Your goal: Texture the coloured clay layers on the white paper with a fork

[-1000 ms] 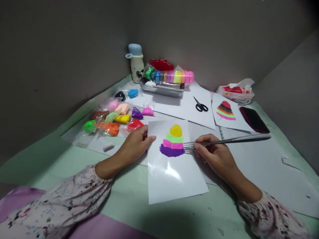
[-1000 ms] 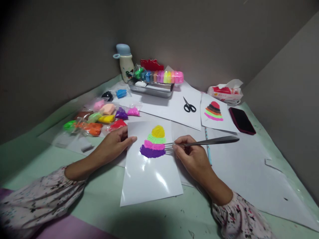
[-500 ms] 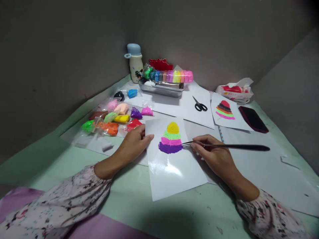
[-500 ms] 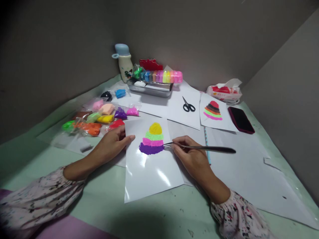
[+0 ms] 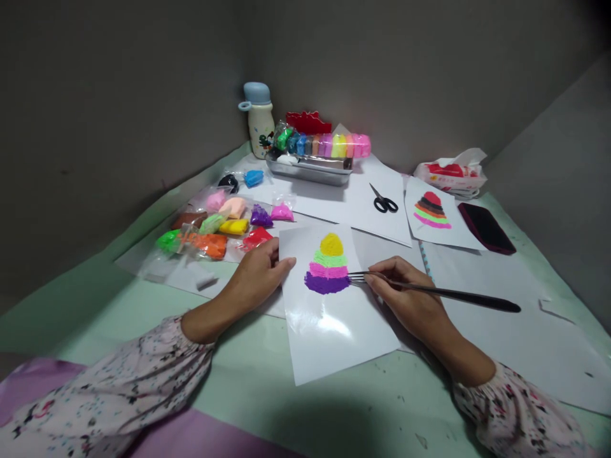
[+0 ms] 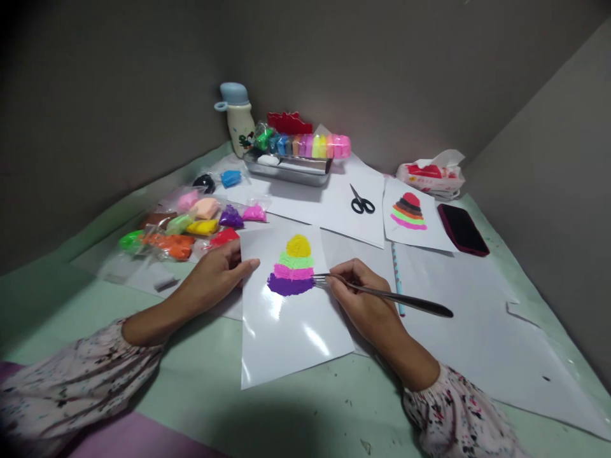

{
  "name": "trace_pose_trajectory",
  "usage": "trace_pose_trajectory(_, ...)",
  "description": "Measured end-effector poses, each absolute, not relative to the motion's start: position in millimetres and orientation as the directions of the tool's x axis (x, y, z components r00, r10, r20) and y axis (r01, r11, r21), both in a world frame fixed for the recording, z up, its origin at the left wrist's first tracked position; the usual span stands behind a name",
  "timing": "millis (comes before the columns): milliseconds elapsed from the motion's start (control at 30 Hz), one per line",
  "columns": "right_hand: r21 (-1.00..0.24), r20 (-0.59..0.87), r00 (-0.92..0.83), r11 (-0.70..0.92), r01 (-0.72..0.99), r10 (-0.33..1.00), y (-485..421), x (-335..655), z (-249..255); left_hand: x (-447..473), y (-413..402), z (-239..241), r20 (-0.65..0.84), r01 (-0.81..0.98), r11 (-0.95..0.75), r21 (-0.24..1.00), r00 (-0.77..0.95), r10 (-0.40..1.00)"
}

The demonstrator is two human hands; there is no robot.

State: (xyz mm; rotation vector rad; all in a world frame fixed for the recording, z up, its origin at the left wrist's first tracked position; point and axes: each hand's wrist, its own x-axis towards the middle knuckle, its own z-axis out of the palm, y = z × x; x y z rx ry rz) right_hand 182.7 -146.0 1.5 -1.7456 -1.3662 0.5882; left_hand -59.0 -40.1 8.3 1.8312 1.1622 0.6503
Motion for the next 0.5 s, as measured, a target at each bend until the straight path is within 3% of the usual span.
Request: trace_pose_trajectory(500, -0.815, 0.137, 0.312, -0.071, 0.575, 0.94, -146.3, 183.5, 3.2, -58.8, -41.3, 9.5, -0.018, 0.475, -0.211, 0.854, 0.432, 0.902)
